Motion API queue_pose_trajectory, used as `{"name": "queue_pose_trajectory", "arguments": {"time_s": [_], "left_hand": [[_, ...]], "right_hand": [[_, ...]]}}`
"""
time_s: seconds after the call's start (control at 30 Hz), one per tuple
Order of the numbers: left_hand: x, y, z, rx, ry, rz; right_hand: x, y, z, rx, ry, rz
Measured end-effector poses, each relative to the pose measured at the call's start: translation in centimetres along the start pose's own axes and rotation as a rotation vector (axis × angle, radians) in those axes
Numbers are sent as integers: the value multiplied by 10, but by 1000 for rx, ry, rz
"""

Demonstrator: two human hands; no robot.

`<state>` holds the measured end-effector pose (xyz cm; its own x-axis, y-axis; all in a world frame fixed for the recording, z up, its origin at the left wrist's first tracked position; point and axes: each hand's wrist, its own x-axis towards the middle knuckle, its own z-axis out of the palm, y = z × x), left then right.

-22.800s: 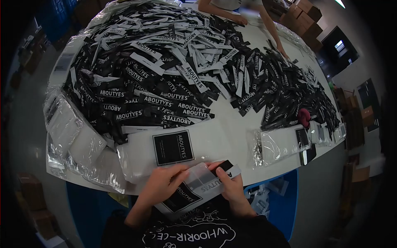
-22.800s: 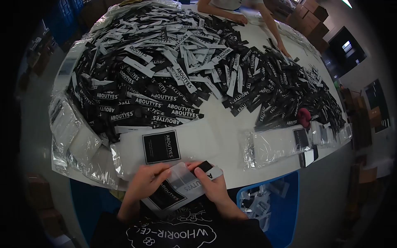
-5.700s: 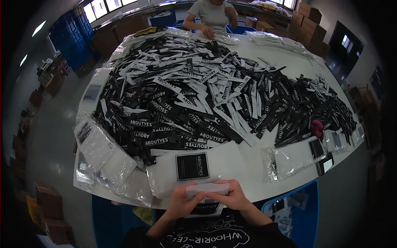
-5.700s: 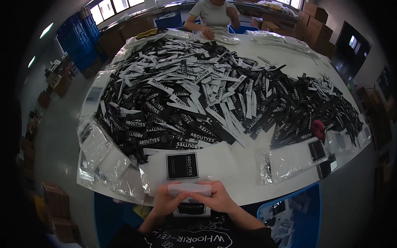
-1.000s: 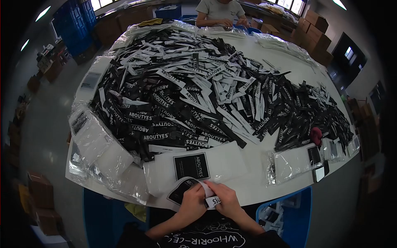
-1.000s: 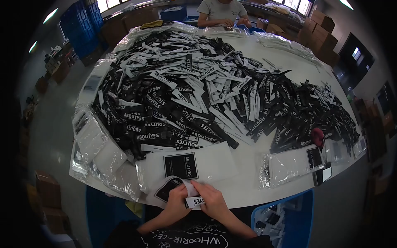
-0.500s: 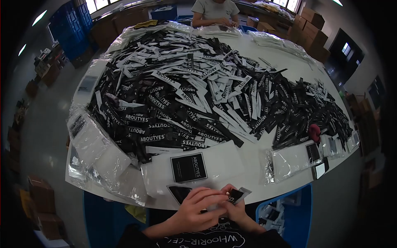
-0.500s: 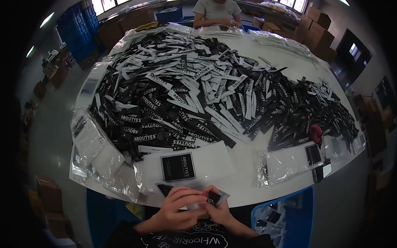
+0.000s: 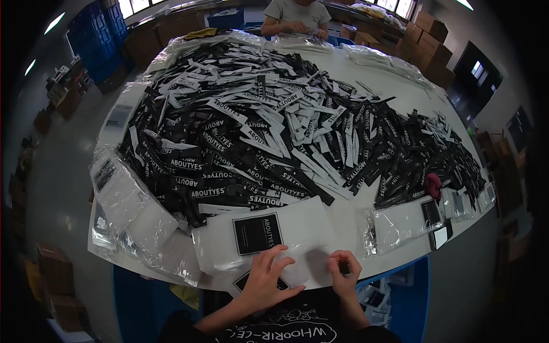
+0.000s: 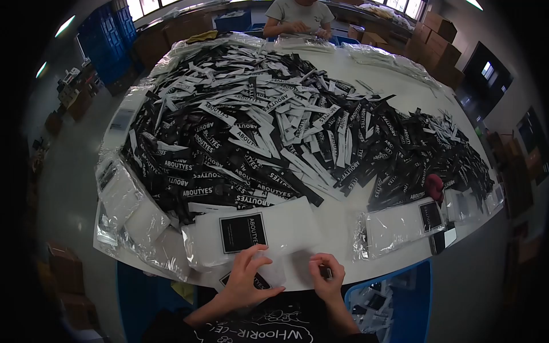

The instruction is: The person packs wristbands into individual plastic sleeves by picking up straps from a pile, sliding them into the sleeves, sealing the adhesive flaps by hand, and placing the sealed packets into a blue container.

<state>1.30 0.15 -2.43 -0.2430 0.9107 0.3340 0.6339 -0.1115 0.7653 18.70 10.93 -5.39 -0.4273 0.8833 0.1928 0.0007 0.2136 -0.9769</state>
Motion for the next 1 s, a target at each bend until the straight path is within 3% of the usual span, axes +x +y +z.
{"name": "queue_pose_trajectory", "arguments": {"time_s": [0.03,0.13,0.23,0.3,0.37,0.4,0.5,0.63,0.7,0.8,0.87,1.0], "left_hand": [[0,1,1,1,-18,-6],[1,1,0,7,-22,-13],[-1,-2,-1,1,-4,-18],[-2,-4,1,2,0,-23],[-2,-4,-1,4,-32,-4],[-2,-3,-1,8,-36,-1],[4,-2,0,-9,-32,-10],[-1,0,1,3,-54,-31],[1,-1,1,4,-49,-19],[-3,-1,2,-7,-52,-33],[-2,-3,3,-5,-76,-35],[0,2,7,6,-96,-54]], "right_hand": [[-4,-1,2,56,106,113],[-8,6,11,-13,181,-30],[-12,13,10,-57,48,24],[-23,6,14,65,157,33],[-28,7,19,80,82,-250],[-30,17,23,-221,15,-221],[-31,21,27,-61,37,-263],[-25,14,22,-218,16,-431],[-23,14,25,-345,-7,-387],[-29,19,22,13,156,-66],[-23,10,15,88,181,-87],[13,-33,27,859,-114,-20]]}}
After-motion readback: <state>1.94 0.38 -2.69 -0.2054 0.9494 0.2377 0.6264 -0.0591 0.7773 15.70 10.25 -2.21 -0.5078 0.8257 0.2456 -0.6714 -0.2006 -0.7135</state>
